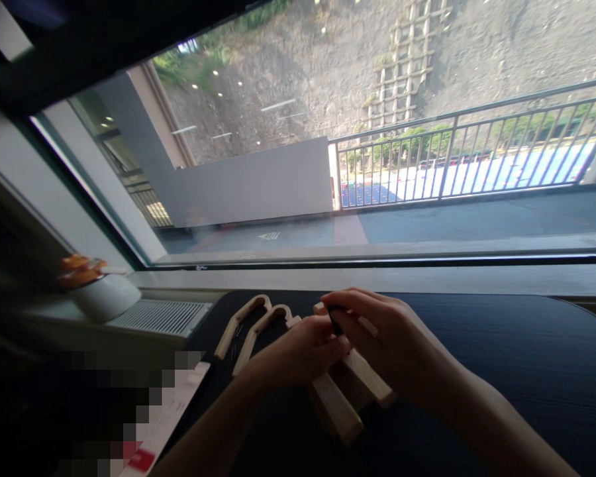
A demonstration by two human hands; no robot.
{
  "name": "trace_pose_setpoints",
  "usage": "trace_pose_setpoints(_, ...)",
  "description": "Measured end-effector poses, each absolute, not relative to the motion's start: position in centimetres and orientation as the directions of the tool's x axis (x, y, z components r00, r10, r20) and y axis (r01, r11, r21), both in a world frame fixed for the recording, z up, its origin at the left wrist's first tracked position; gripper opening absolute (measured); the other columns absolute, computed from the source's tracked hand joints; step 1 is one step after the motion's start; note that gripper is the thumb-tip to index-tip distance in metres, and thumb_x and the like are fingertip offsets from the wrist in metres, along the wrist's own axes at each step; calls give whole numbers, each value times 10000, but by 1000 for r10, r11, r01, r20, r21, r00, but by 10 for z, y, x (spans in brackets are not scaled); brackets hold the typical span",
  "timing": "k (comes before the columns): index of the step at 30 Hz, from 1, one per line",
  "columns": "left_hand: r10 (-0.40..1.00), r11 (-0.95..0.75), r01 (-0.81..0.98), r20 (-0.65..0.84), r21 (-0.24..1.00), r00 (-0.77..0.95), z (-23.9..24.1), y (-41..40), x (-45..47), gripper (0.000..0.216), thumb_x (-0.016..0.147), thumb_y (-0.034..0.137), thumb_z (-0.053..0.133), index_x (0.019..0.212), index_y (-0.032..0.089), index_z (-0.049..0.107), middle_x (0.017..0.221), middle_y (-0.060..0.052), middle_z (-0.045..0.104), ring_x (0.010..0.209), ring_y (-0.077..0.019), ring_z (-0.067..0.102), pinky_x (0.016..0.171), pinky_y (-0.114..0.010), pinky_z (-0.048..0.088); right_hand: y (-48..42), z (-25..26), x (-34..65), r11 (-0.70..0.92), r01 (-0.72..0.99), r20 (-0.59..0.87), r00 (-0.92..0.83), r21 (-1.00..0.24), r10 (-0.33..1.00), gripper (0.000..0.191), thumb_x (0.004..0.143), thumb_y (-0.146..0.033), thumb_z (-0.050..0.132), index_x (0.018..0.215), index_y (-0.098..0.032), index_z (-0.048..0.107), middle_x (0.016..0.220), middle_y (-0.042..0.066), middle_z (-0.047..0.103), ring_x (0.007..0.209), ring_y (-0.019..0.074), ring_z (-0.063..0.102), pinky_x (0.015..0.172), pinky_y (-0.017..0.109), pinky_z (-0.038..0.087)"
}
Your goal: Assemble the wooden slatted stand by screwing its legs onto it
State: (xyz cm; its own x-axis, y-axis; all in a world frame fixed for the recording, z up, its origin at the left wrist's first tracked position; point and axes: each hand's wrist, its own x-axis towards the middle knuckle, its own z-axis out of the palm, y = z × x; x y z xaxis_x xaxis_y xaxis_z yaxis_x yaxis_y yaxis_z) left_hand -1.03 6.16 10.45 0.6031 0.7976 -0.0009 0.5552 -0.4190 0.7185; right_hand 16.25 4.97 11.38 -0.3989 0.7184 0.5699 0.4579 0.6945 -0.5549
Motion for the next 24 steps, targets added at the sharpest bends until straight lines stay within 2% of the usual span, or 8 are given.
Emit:
trace_pose_setpoints(7, 784, -408, 583, -57, 703, 618, 110, 60, -13, 313, 861, 416, 406, 945, 194, 611, 813, -11, 593, 743, -155, 540, 615, -242, 398, 50, 111, 158, 609, 548, 570, -266, -574, 777, 188, 836, -384, 582, 893, -211, 627, 769, 23, 663, 659, 162, 627, 562, 242, 507)
trace_pose_setpoints(10, 784, -418, 559, -26, 716, 620, 109, 60, -13, 327, 870, 426, 407, 992, 199, 609, 836, -18, 602, 779, -167, 555, 634, -250, 413, 48, 110, 161, 639, 552, 603, -279, -536, 747, 190, 844, -361, 570, 977, -240, 634, 872, 25, 682, 739, 179, 649, 624, 256, 523)
trace_pose_setpoints(14, 787, -422, 543, -3, 726, 617, 104, 61, -14, 348, 877, 437, 402, 1012, 194, 610, 871, -29, 607, 797, -174, 561, 626, -253, 418, 49, 111, 163, 713, 467, 608, -381, -524, 696, 199, 870, -294, 521, 1041, -282, 622, 984, 11, 680, 825, 185, 656, 694, 255, 531)
trace_pose_setpoints(21, 780, -410, 554, -37, 724, 625, 106, 62, -14, 335, 861, 427, 423, 1020, 204, 615, 827, -25, 599, 809, -186, 561, 654, -271, 428, 56, 105, 156, 671, 523, 621, -304, -525, 723, 135, 836, -345, 559, 933, -261, 603, 811, 9, 675, 667, 177, 647, 552, 252, 527)
trace_pose_setpoints(24, 781, -400, 542, -34, 739, 623, 108, 62, -15, 354, 856, 447, 432, 1060, 214, 603, 865, -33, 607, 829, -198, 566, 664, -286, 436, 55, 101, 160, 658, 568, 639, -275, -494, 718, 163, 836, -370, 557, 957, -272, 604, 824, 15, 683, 671, 191, 658, 519, 254, 528)
